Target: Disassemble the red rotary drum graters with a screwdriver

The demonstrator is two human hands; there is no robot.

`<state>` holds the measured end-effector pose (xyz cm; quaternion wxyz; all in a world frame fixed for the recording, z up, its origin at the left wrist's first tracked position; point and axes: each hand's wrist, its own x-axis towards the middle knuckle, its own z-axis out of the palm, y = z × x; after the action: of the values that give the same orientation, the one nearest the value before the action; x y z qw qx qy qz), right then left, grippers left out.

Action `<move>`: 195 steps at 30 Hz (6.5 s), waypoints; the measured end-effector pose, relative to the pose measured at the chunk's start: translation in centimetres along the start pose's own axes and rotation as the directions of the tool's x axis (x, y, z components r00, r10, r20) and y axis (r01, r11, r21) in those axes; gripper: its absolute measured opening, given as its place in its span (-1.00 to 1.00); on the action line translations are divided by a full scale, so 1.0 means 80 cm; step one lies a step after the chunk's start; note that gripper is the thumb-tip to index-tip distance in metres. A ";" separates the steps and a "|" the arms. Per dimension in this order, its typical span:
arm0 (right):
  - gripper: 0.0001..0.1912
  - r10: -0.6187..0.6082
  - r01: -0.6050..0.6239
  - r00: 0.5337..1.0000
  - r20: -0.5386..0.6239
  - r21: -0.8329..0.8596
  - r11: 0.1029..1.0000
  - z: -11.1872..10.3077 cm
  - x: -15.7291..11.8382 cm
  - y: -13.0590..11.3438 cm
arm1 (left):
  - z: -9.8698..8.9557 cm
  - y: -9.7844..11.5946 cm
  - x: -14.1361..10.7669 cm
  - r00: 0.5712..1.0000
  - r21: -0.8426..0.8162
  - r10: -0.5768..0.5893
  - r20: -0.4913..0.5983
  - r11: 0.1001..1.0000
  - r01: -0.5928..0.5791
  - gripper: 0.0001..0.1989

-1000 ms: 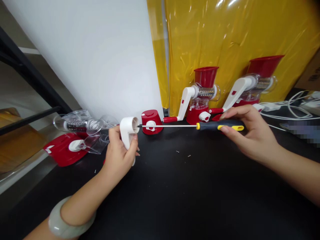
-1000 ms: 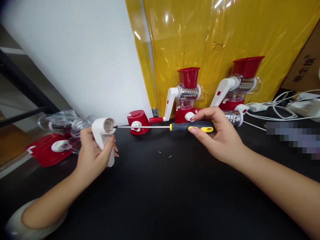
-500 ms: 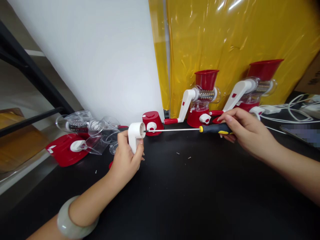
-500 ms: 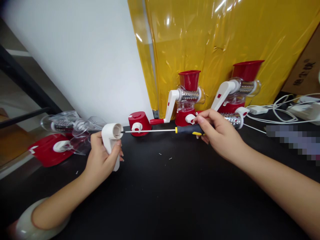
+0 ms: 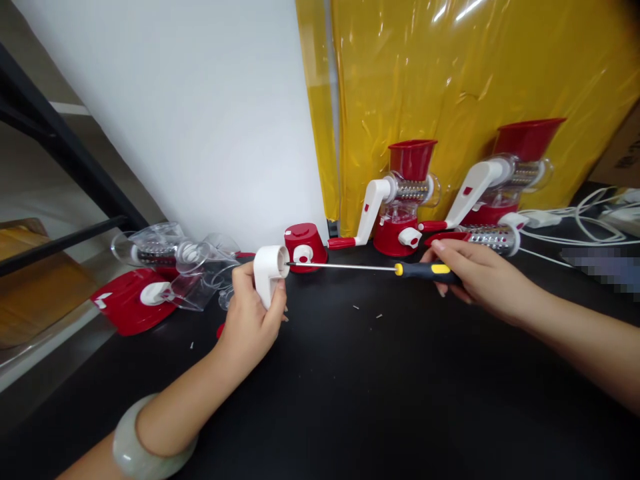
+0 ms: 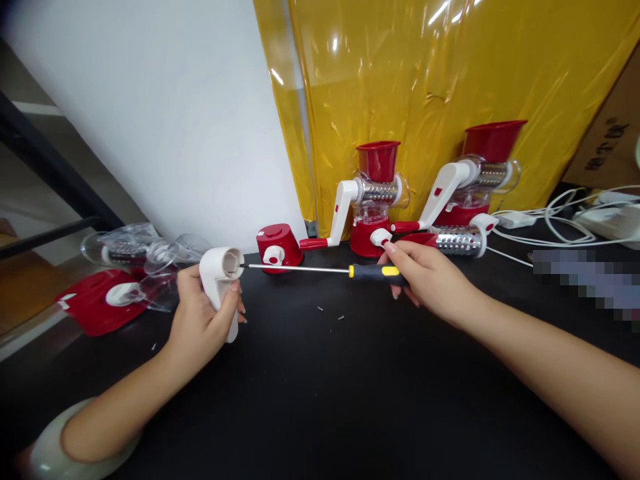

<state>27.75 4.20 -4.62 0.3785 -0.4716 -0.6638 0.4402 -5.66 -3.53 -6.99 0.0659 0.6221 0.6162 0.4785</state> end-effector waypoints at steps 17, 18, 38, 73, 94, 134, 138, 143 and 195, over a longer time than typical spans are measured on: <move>-0.46 0.129 -0.160 0.981 0.146 0.229 0.960 0.006 0.002 0.005 | -0.003 0.008 0.002 0.999 0.025 0.025 -0.026 0.999 -0.024 -0.64; -0.47 0.135 -0.168 0.976 0.171 0.195 0.966 0.006 0.001 0.005 | -0.003 0.008 0.002 0.999 0.025 0.025 -0.025 0.999 -0.024 -0.64; -0.45 -0.104 0.108 0.994 -0.028 0.223 0.969 0.004 0.002 0.006 | -0.004 0.000 0.004 0.998 0.040 0.028 -0.063 0.999 -0.025 -0.61; -0.48 -0.158 0.232 0.972 -0.175 0.583 0.778 -0.002 -0.002 -0.008 | -0.003 -0.001 0.001 0.997 0.170 0.078 -0.015 0.983 -0.074 -0.58; -0.65 -0.078 0.103 0.993 -0.085 0.346 0.932 -0.007 0.005 -0.002 | -0.001 0.000 0.003 1.000 0.119 0.026 0.003 0.993 -0.026 -0.61; -0.56 -0.327 0.374 0.926 -0.189 0.335 0.865 -0.007 -0.002 0.002 | -0.004 0.001 0.007 0.999 0.092 0.011 -0.030 0.996 -0.008 -0.60; -0.65 -0.217 0.278 0.960 -0.179 0.488 0.827 -0.003 -0.002 -0.002 | -0.003 -0.001 0.005 0.999 0.116 0.051 -0.011 0.992 -0.049 -0.60; -0.55 -0.155 0.178 0.982 -0.109 0.238 0.955 -0.006 -0.002 0.001 | -0.002 -0.004 0.004 0.999 0.117 0.051 -0.011 0.992 -0.049 -0.59; -0.58 -0.168 0.283 0.950 -0.263 0.499 0.819 0.001 -0.002 -0.007 | -0.002 0.006 0.002 0.999 0.061 0.037 -0.003 0.997 -0.036 -0.62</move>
<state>27.59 3.97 -4.14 0.6104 -0.3096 -0.5244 0.5065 -5.45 -3.56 -6.47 0.0371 0.6340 0.6191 0.4619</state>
